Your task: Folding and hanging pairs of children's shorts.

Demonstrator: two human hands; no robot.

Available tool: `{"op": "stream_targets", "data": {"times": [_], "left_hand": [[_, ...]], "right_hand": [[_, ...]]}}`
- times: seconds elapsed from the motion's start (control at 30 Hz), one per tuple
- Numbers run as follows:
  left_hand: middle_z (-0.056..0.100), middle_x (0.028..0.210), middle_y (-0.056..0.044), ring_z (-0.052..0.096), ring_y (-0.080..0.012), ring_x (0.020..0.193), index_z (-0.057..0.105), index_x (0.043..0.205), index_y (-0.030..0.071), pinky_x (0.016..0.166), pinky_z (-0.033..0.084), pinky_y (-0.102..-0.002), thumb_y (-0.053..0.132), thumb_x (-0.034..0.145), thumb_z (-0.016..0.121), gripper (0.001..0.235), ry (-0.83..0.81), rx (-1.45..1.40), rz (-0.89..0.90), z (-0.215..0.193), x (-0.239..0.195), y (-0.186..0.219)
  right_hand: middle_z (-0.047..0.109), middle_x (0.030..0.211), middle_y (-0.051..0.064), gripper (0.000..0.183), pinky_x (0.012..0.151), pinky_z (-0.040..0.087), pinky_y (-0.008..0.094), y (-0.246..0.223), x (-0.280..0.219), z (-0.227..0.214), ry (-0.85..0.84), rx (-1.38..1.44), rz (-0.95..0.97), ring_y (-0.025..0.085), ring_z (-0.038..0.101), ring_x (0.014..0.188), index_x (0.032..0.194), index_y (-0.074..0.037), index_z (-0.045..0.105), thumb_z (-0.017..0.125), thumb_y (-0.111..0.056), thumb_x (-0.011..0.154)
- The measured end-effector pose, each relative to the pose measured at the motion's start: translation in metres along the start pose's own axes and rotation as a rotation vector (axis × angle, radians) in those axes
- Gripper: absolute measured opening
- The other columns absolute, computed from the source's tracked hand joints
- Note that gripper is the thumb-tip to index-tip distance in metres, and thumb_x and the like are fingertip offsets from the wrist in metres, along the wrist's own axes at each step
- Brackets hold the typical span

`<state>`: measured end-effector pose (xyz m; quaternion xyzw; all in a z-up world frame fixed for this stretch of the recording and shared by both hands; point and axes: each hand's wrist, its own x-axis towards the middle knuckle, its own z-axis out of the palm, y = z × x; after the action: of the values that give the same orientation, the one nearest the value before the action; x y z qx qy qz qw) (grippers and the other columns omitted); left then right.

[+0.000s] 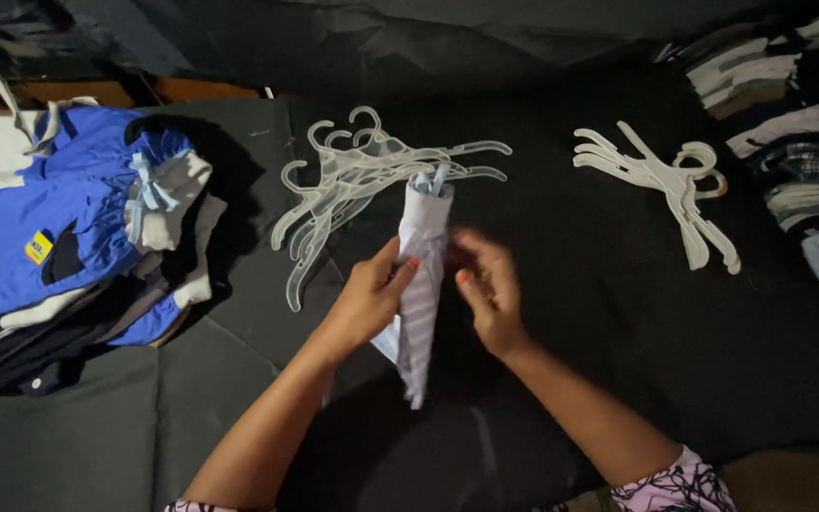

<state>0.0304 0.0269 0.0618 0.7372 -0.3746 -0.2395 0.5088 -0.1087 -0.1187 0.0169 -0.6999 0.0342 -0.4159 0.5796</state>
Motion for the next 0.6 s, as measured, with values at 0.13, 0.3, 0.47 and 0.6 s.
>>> {"op": "stream_targets", "data": {"times": [0.13, 0.3, 0.47, 0.6], "left_hand": [[0.071, 0.079, -0.013, 0.068, -0.0197, 0.063, 0.056, 0.145, 0.005, 0.054, 0.062, -0.035, 0.027, 0.101, 0.059, 0.049, -0.036, -0.302, 0.019, -0.014, -0.010, 0.021], [0.066, 0.129, -0.020, 0.063, -0.0310, 0.112, 0.050, 0.152, 0.008, 0.099, 0.052, -0.050, 0.028, 0.101, 0.057, 0.056, -0.018, -0.630, 0.052, -0.029, -0.024, 0.044], [0.056, 0.136, -0.035, 0.052, -0.0475, 0.124, 0.032, 0.156, 0.005, 0.107, 0.041, -0.062, 0.041, 0.104, 0.048, 0.065, 0.020, -0.101, -0.036, -0.049, -0.015, 0.050], [0.045, 0.141, -0.045, 0.048, -0.0631, 0.128, 0.020, 0.159, -0.002, 0.100, 0.046, -0.069, 0.036, 0.100, 0.063, 0.082, 0.101, 0.548, 0.240, -0.038, 0.006, -0.016]], "right_hand": [[0.041, 0.153, 0.013, 0.084, 0.126, 0.025, 0.046, -0.010, 0.027, -0.006, 0.027, 0.048, -0.011, 0.026, 0.037, 0.147, 0.155, -0.007, 0.029, 0.080, -0.024, 0.090], [0.070, 0.114, 0.012, 0.062, 0.081, 0.062, 0.037, 0.086, 0.005, -0.074, -0.386, 0.546, 0.640, 0.023, 0.072, 0.102, 0.125, 0.002, 0.062, 0.087, 0.007, 0.068], [0.073, 0.091, 0.017, 0.060, 0.055, 0.062, 0.041, 0.015, 0.033, -0.080, -0.578, 0.221, 0.804, 0.029, 0.073, 0.068, 0.131, -0.001, 0.057, 0.084, -0.006, 0.077], [0.061, 0.054, 0.012, 0.046, 0.026, 0.047, 0.031, 0.054, 0.048, -0.092, -0.258, -0.500, 0.672, 0.025, 0.060, 0.033, 0.133, -0.020, 0.057, 0.075, -0.035, 0.094]]}}
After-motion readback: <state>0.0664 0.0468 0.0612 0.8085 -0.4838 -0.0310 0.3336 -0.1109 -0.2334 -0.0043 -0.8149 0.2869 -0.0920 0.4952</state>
